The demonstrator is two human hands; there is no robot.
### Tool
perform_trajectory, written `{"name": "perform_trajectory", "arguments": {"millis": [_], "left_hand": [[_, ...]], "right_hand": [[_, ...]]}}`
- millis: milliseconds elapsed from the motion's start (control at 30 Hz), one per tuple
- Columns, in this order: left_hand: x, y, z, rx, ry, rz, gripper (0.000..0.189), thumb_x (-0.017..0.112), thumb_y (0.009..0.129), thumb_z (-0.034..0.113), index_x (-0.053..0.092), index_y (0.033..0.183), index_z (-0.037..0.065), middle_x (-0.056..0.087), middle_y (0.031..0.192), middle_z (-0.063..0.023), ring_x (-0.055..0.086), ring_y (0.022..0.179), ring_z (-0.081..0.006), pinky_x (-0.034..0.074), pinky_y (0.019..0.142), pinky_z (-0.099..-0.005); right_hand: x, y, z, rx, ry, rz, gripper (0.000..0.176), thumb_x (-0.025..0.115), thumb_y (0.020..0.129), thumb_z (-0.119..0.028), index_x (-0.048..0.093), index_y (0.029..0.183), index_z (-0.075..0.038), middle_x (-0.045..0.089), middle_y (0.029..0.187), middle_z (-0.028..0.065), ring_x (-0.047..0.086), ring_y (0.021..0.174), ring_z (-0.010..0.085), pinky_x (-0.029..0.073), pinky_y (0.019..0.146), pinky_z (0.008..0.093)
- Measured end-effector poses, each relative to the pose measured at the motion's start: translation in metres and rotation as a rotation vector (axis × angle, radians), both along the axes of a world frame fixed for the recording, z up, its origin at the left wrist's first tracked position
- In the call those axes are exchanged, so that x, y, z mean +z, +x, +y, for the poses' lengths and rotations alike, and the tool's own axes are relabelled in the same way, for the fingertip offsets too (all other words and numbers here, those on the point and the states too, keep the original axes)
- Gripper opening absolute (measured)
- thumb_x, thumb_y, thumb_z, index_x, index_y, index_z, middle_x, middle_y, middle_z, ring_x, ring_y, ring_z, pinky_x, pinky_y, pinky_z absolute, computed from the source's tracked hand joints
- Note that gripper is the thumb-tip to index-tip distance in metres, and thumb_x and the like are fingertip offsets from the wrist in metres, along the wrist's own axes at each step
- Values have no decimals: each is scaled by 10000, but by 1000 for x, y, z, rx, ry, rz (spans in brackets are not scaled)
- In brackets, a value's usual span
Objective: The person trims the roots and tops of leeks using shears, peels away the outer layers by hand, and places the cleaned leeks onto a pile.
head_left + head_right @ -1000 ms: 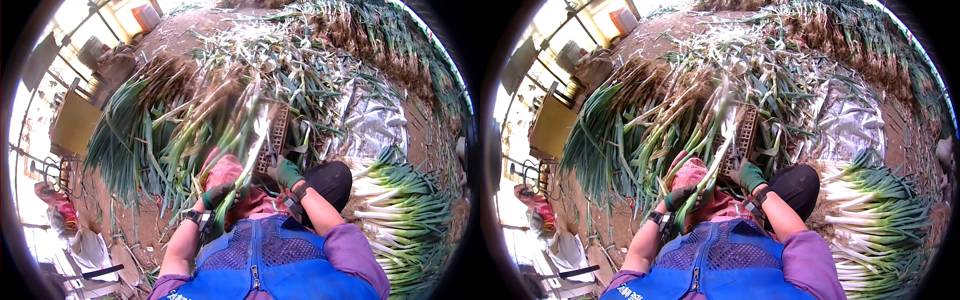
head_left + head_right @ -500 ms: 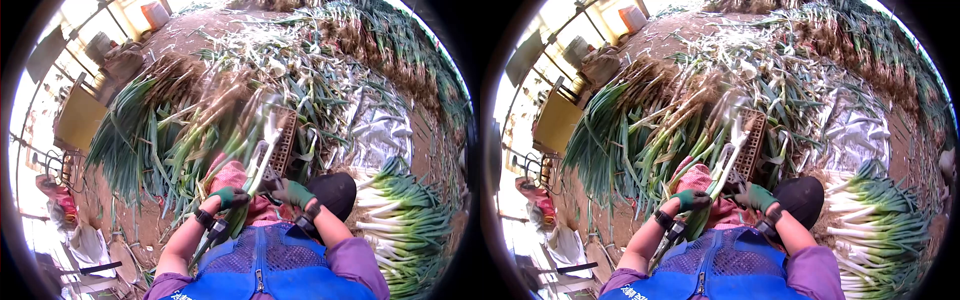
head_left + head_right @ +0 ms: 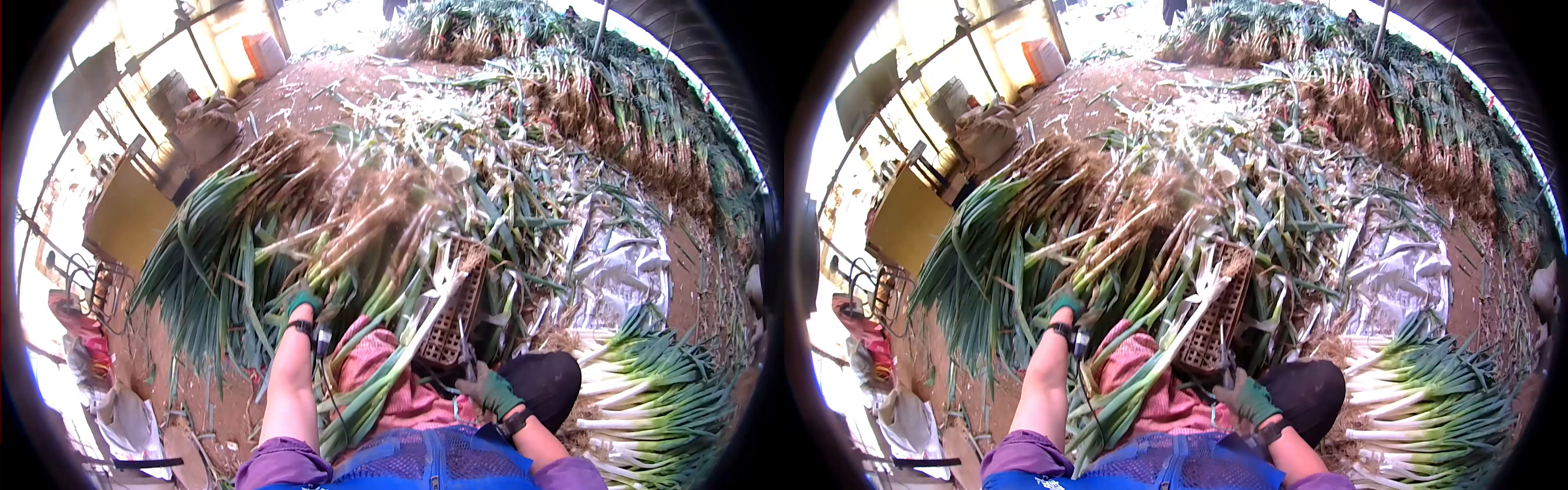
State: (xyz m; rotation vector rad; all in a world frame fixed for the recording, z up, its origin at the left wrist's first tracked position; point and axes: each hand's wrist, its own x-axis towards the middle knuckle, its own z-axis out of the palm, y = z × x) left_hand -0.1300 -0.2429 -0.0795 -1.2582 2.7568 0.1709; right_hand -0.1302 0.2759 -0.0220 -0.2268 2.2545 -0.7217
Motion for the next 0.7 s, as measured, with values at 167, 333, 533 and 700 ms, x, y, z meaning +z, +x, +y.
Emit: {"name": "perform_trajectory", "arguments": {"millis": [167,333,533,700], "left_hand": [[26,17,13,-53,69,8,584,676,772,322,594,1324,151,645,1237,-234,621,1158,-399,485,1010,-471],[64,51,35,-260,173,-15,367,657,802,364,697,1068,114,697,1104,-217,666,1029,-404,519,923,-490],[216,66,112,-366,482,116,396,685,851,408,680,1046,63,703,926,-138,675,856,-262,519,782,-386],[248,35,150,-436,961,299,438,723,881,414,688,1076,24,696,897,-47,646,801,-136,522,747,-301]], "right_hand": [[5,-3,-8,35,48,-10,913,670,767,-587,451,1408,25,644,1234,294,631,1160,417,482,1005,437],[-2,-3,-7,41,45,-15,914,669,765,-591,450,1400,30,641,1236,294,626,1165,421,477,1010,436],[4,3,-2,27,28,2,862,685,762,-588,491,1345,17,645,1220,295,631,1154,420,480,999,442],[7,7,1,31,20,40,795,691,769,-574,529,1282,13,661,1178,288,643,1119,422,488,971,450]]}}
